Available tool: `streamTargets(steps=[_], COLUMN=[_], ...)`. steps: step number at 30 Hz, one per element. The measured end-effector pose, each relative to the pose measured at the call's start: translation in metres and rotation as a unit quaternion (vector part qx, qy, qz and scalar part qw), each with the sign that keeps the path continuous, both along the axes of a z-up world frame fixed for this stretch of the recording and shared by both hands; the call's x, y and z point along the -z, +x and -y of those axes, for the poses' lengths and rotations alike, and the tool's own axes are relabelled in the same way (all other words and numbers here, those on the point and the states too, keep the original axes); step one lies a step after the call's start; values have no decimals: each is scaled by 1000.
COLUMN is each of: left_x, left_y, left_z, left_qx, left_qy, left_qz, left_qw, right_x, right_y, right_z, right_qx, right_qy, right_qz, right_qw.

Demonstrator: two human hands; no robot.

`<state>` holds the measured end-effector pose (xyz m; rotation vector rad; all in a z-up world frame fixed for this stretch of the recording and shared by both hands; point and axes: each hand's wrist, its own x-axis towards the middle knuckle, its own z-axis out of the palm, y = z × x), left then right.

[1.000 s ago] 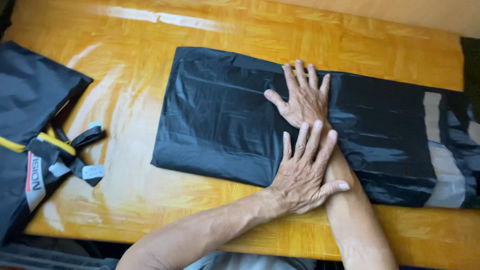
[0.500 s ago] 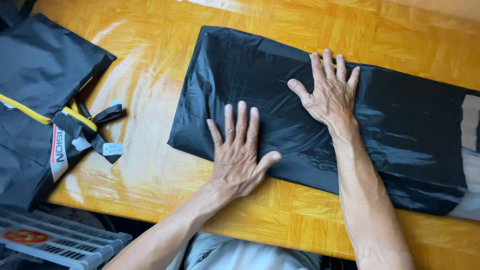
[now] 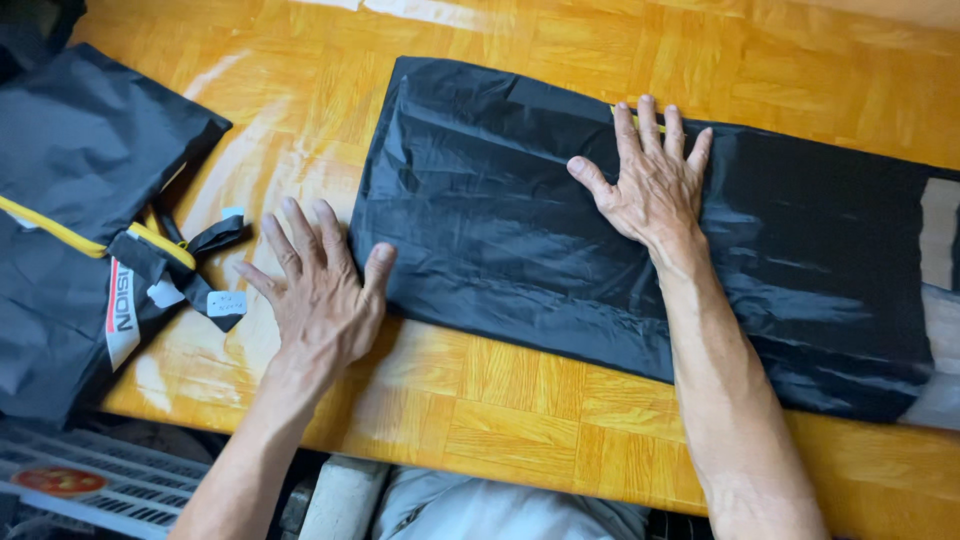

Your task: The person folds a large black plastic bag on a table and zips it into a smaller black storage pouch.

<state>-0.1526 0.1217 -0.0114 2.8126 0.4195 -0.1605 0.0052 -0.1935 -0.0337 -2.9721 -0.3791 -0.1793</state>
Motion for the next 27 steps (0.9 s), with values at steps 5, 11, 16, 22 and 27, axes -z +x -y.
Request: streamTargets(steps=[5,11,16,22,27], left_x=[2,18,-10,-17,-2], left_y=[16,41,65,77,93], left_z=[85,157,83,23,59], left_qx=[128,300,212,60,112], left_qy=[59,23,53,18,94], left_qz=[234,289,71,-43,153], left_qw=[962,909,973,997,977], right_x=[-5,-9,-25,-26,-15], right_y=[-1,5,-3,-5,-3], right_z=[-1,-4,-9,-7,-7], right_qx=[-5,15,38,35,32], right_qy=[2,0,-16,-9,4], right_qz=[3,-44,-122,-124,-85], right_qw=[1000,999,992,992,996])
